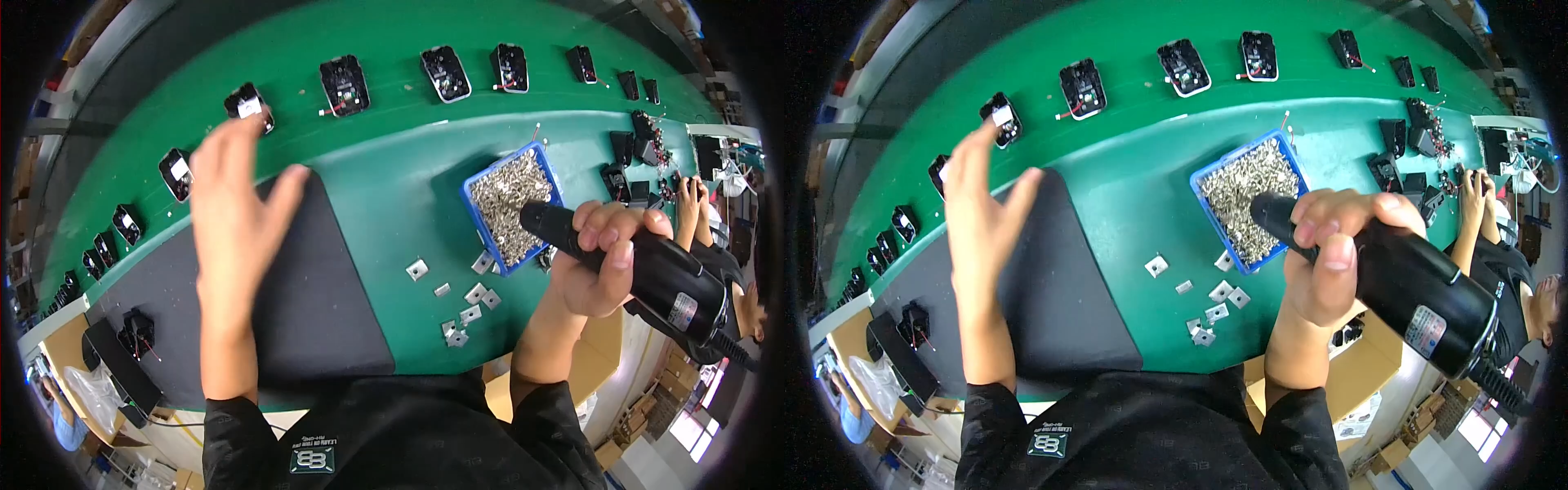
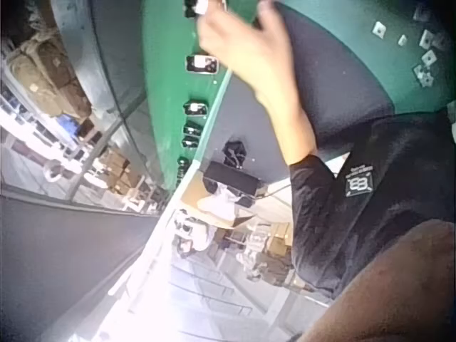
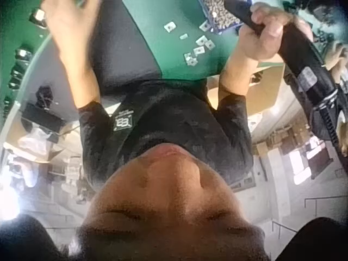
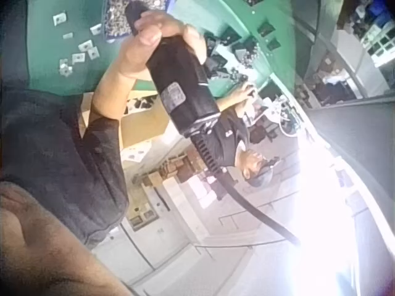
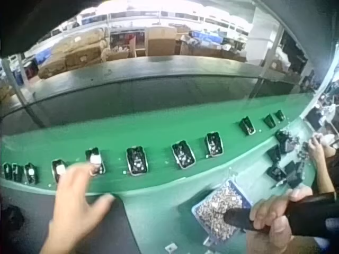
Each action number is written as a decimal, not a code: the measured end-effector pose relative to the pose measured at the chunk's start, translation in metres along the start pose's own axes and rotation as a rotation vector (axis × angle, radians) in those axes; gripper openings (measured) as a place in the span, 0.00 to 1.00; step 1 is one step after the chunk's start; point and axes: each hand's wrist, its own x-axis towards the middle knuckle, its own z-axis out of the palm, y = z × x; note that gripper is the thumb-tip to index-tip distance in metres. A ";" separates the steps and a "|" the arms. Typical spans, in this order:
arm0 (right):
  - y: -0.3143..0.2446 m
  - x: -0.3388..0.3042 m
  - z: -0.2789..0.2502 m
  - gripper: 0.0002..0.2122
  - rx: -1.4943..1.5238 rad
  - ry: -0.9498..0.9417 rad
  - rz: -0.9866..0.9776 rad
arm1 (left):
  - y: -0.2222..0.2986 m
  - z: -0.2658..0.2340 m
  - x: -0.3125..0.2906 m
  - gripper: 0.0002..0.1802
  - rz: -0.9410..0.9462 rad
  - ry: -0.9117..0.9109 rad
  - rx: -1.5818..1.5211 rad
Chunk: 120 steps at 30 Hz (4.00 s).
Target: The person assembles small electronic components by inserting internal components and a circuit board into an electronic housing, then securing them with screws using an electric screwdriver.
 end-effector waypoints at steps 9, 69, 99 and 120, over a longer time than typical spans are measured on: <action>-0.033 0.009 -0.008 0.18 0.167 -0.005 -0.051 | 0.104 0.021 -0.106 0.16 0.509 -0.639 -0.481; -0.013 0.017 -0.027 0.21 0.096 0.108 0.094 | -0.031 0.053 0.092 0.07 -0.026 -0.283 -0.323; -0.034 0.021 -0.035 0.22 0.281 0.041 -0.013 | 0.120 0.034 0.006 0.26 0.468 -0.284 -0.500; -0.047 0.032 -0.036 0.18 0.267 -0.008 -0.029 | 0.144 0.069 0.017 0.14 0.518 -0.201 -0.743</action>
